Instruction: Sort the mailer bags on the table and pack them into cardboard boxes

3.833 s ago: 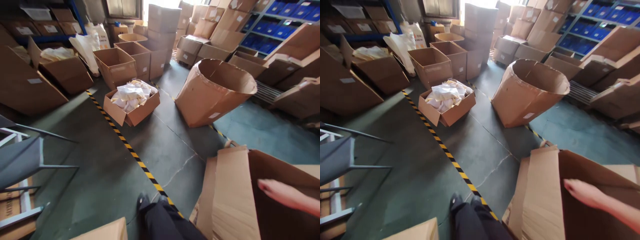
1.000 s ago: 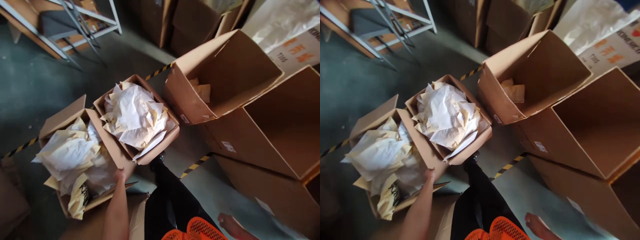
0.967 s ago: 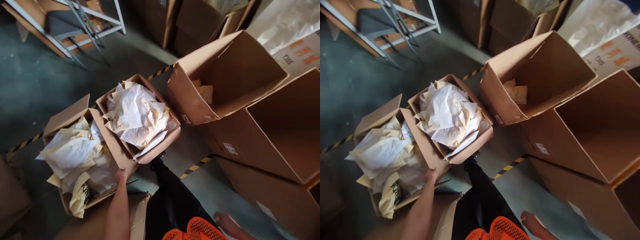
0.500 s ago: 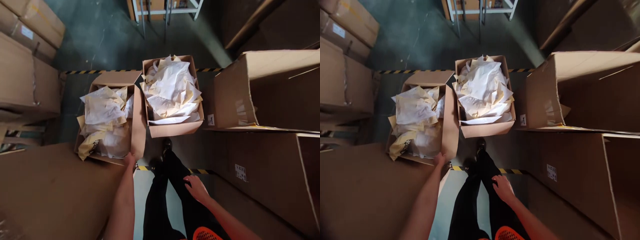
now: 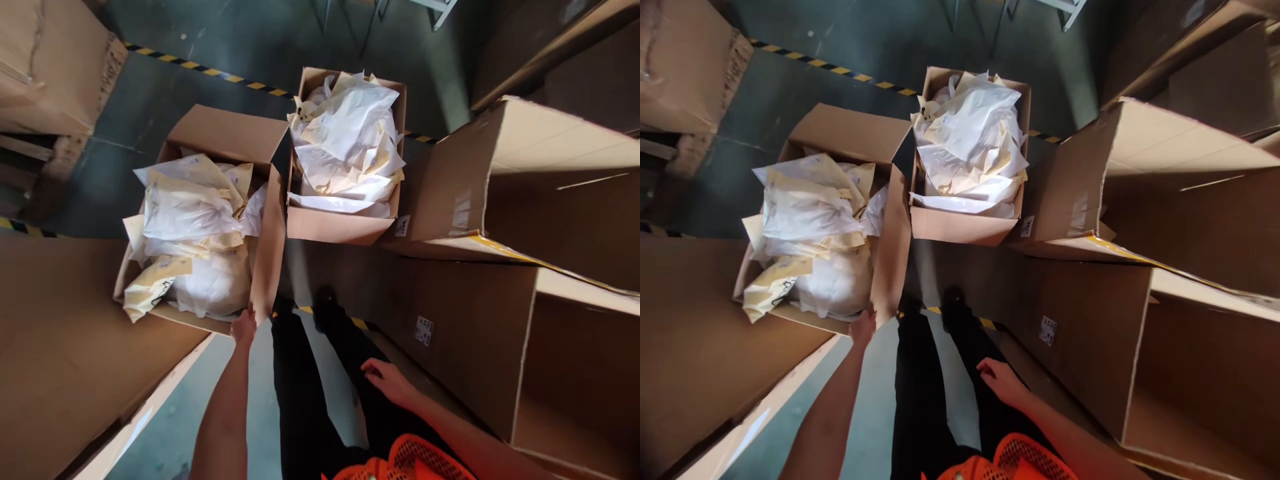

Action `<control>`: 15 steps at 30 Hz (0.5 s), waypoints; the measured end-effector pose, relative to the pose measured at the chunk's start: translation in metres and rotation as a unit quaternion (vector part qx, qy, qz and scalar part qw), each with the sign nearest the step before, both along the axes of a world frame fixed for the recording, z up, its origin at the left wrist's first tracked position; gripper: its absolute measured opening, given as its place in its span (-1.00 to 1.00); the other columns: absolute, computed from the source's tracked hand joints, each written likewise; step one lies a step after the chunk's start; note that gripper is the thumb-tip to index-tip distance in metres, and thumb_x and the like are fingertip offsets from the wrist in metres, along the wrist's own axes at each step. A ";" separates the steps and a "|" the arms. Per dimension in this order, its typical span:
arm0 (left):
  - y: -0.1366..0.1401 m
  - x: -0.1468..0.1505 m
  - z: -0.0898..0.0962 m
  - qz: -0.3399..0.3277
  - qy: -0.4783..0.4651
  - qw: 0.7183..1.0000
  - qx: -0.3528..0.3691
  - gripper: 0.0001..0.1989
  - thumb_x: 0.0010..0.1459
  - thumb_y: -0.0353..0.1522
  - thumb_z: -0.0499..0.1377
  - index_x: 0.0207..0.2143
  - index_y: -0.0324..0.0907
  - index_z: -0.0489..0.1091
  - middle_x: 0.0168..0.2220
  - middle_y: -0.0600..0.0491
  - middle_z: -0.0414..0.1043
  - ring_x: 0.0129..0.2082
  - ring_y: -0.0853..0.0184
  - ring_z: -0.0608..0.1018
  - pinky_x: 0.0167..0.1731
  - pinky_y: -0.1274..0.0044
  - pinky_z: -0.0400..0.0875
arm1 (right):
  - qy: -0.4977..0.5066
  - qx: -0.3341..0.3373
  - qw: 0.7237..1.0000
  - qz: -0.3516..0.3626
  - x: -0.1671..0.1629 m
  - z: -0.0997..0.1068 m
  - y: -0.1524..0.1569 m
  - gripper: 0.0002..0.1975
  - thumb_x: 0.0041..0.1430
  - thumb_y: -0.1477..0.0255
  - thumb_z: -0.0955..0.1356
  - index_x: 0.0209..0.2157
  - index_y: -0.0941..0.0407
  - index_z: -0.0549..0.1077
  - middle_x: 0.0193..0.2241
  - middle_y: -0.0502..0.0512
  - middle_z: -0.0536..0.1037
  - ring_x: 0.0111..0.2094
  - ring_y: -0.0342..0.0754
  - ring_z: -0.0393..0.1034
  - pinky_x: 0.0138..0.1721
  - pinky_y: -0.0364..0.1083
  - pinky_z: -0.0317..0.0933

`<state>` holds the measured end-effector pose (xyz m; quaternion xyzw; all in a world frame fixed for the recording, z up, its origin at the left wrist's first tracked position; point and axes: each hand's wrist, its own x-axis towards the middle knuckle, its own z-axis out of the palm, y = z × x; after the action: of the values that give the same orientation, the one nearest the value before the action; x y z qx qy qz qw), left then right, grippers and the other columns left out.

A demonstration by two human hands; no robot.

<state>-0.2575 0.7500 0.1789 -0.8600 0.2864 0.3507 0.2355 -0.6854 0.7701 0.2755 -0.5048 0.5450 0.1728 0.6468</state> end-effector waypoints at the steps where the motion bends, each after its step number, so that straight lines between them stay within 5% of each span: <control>1: 0.014 -0.011 0.002 -0.003 0.009 1.000 0.009 -0.61 0.37 -0.20 0.00 -0.01 -0.29 0.45 -0.13 -0.28 0.52 -0.06 -0.04 0.56 -0.15 0.33 0.38 | 0.011 0.002 1.000 -0.010 -0.008 0.004 0.004 -0.73 0.21 0.45 0.23 -0.12 0.16 0.48 -0.23 0.13 0.55 -0.16 0.02 0.44 -0.06 -0.03 0.27; 4: 0.055 -0.043 0.006 -0.018 0.027 0.999 0.018 -0.59 0.39 -0.21 -0.03 0.01 -0.31 0.44 -0.12 -0.28 0.52 -0.07 -0.01 0.57 -0.18 0.36 0.38 | 0.054 -0.035 0.998 0.000 -0.015 0.013 0.023 -0.72 0.22 0.48 0.23 -0.09 0.16 0.48 -0.17 0.14 0.54 -0.12 0.03 0.44 -0.03 -0.01 0.26; 7: 0.095 -0.075 0.008 -0.036 0.034 0.999 0.006 -0.60 0.39 -0.24 -0.03 -0.01 -0.34 0.45 -0.13 -0.29 0.52 -0.07 0.00 0.57 -0.19 0.37 0.38 | 0.075 -0.082 0.994 0.007 0.019 0.008 0.044 -0.72 0.26 0.47 0.24 -0.05 0.16 0.47 -0.10 0.16 0.52 -0.05 0.05 0.43 0.01 0.01 0.26; 9: 0.124 -0.095 0.010 -0.039 0.037 0.999 -0.005 -0.59 0.40 -0.24 -0.04 -0.01 -0.34 0.46 -0.13 -0.29 0.52 -0.07 0.01 0.58 -0.19 0.38 0.38 | 0.070 -0.090 0.993 -0.008 0.066 -0.005 0.049 -0.67 0.32 0.37 0.28 0.06 0.18 0.42 0.00 0.21 0.49 0.02 0.09 0.41 0.07 0.04 0.25; 13: 0.191 -0.122 0.017 -0.021 0.051 0.998 -0.021 -0.57 0.41 -0.20 -0.04 0.04 -0.31 0.45 -0.08 -0.26 0.53 -0.04 0.02 0.57 -0.14 0.36 0.37 | 0.045 -0.151 0.985 -0.065 0.192 -0.039 0.042 -0.04 0.26 0.17 0.39 0.40 0.36 -0.16 0.31 0.46 0.12 0.30 0.31 0.09 0.28 0.12 0.06; 15: 0.224 -0.127 0.022 -0.013 0.062 0.998 -0.022 -0.58 0.42 -0.20 -0.03 0.07 -0.28 0.44 -0.06 -0.21 0.54 -0.02 0.05 0.57 -0.10 0.38 0.36 | 0.068 -0.145 0.984 -0.079 0.246 -0.055 0.042 0.03 0.31 0.10 0.32 0.40 0.38 -0.37 0.30 0.52 0.10 0.23 0.36 0.19 0.23 0.15 0.13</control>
<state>-0.3841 0.9737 0.2011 -0.8378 0.3190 0.3940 0.2025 -0.4394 0.8119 0.2201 -0.5354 0.6451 0.0742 0.5401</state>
